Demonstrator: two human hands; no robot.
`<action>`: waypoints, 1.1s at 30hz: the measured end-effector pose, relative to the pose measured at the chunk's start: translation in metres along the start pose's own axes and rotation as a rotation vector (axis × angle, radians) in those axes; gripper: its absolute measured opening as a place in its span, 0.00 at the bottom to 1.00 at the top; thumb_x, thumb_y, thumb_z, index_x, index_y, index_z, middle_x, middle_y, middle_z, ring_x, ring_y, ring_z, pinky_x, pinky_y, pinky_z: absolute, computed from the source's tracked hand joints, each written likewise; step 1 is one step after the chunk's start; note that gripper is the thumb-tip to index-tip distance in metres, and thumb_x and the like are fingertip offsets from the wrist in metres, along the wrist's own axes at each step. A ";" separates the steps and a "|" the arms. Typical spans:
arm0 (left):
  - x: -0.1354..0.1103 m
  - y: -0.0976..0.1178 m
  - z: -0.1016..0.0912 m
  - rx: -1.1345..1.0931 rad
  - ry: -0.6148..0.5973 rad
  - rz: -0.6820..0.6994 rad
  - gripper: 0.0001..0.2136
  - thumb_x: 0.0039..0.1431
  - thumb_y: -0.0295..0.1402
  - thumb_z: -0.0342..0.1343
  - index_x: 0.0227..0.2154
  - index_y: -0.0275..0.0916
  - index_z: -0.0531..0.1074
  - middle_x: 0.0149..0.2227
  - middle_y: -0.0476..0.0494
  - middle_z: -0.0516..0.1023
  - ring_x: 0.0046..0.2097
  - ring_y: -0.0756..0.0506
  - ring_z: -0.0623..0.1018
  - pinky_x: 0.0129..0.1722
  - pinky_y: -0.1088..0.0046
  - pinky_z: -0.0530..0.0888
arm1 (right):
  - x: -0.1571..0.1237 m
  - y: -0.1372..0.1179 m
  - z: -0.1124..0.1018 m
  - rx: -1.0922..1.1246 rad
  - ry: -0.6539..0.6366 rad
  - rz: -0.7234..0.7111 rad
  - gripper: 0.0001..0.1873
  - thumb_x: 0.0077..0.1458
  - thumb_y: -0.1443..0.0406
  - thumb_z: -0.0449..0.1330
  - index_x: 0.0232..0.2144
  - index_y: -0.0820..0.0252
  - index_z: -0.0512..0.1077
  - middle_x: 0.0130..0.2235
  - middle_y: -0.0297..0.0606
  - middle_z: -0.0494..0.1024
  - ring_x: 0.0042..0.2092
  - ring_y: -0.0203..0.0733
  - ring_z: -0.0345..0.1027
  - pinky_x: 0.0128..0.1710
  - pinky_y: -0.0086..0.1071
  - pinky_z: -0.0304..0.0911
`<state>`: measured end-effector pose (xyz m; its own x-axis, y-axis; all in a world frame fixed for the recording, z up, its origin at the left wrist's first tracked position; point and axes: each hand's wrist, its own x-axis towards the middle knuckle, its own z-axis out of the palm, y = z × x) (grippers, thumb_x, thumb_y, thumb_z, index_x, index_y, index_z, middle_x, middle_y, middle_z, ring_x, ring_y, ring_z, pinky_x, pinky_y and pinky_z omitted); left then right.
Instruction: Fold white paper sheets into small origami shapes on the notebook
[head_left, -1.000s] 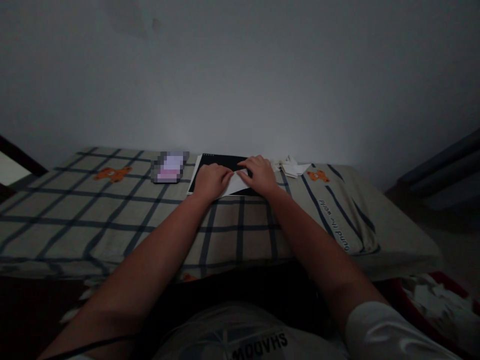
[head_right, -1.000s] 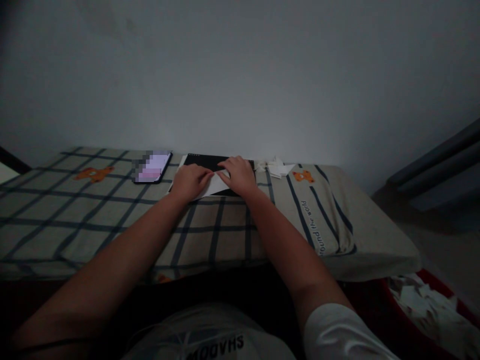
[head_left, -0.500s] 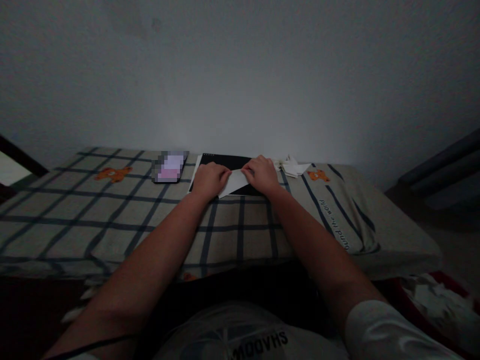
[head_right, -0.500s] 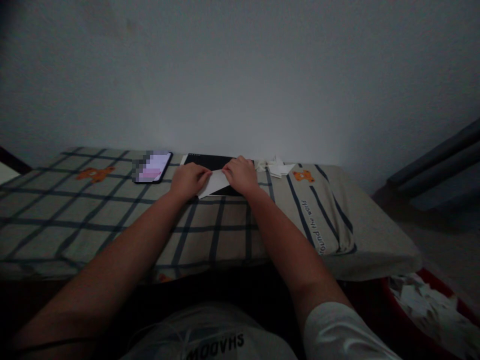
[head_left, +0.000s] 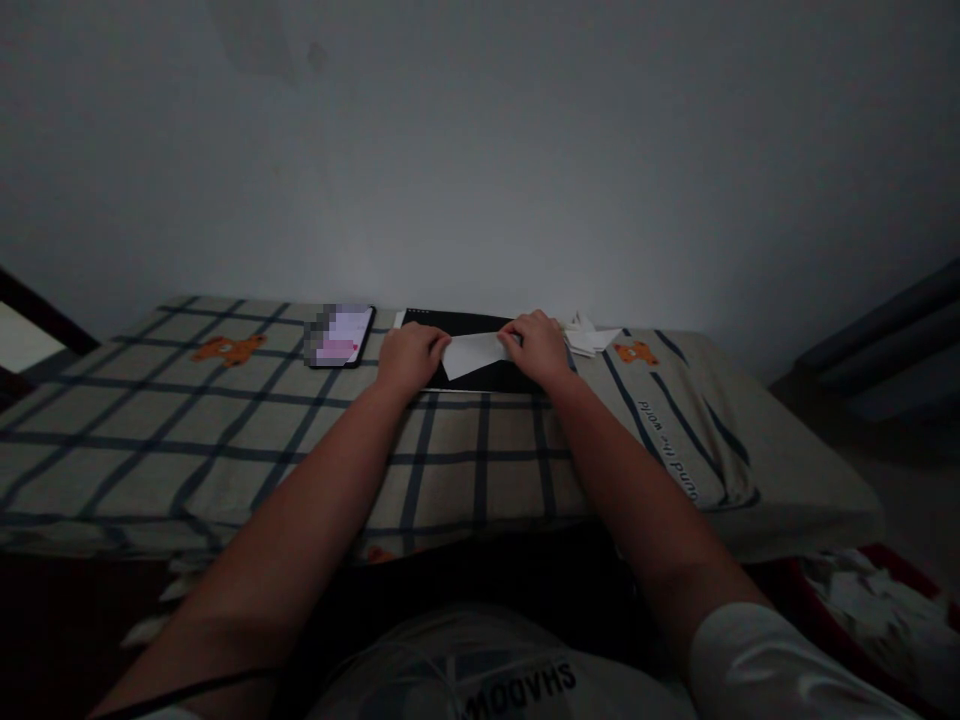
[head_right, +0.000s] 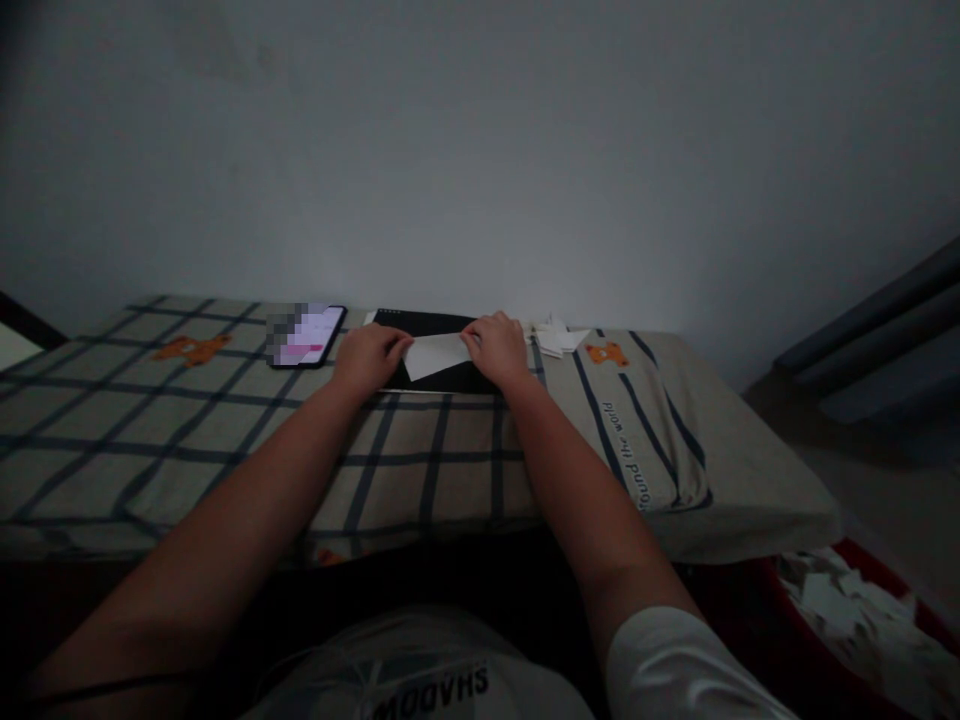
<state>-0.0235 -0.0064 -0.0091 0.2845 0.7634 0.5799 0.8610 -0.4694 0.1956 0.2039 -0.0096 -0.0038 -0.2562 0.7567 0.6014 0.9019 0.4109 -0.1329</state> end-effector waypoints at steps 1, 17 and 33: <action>0.000 0.000 0.000 -0.007 0.000 -0.004 0.14 0.59 0.38 0.46 0.36 0.42 0.77 0.35 0.41 0.78 0.39 0.40 0.74 0.38 0.63 0.67 | 0.000 0.000 0.000 -0.002 0.000 0.005 0.12 0.58 0.60 0.52 0.31 0.57 0.74 0.34 0.41 0.75 0.42 0.47 0.61 0.38 0.39 0.50; -0.001 -0.002 0.003 -0.067 0.018 -0.119 0.15 0.61 0.37 0.45 0.38 0.40 0.76 0.38 0.39 0.77 0.42 0.41 0.73 0.39 0.66 0.67 | 0.000 -0.003 0.001 0.031 0.007 0.061 0.12 0.57 0.60 0.53 0.32 0.58 0.75 0.35 0.41 0.76 0.42 0.46 0.62 0.40 0.39 0.50; 0.002 0.000 0.004 -0.534 0.045 -0.303 0.17 0.56 0.45 0.50 0.30 0.36 0.76 0.29 0.44 0.77 0.31 0.47 0.73 0.31 0.73 0.64 | 0.003 0.007 0.024 0.991 0.130 0.551 0.13 0.47 0.58 0.59 0.31 0.62 0.74 0.32 0.38 0.77 0.33 0.38 0.67 0.35 0.32 0.61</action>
<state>-0.0214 -0.0031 -0.0111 0.0324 0.8835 0.4673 0.5673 -0.4012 0.7192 0.2008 0.0082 -0.0218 0.1795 0.9239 0.3378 0.1941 0.3034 -0.9329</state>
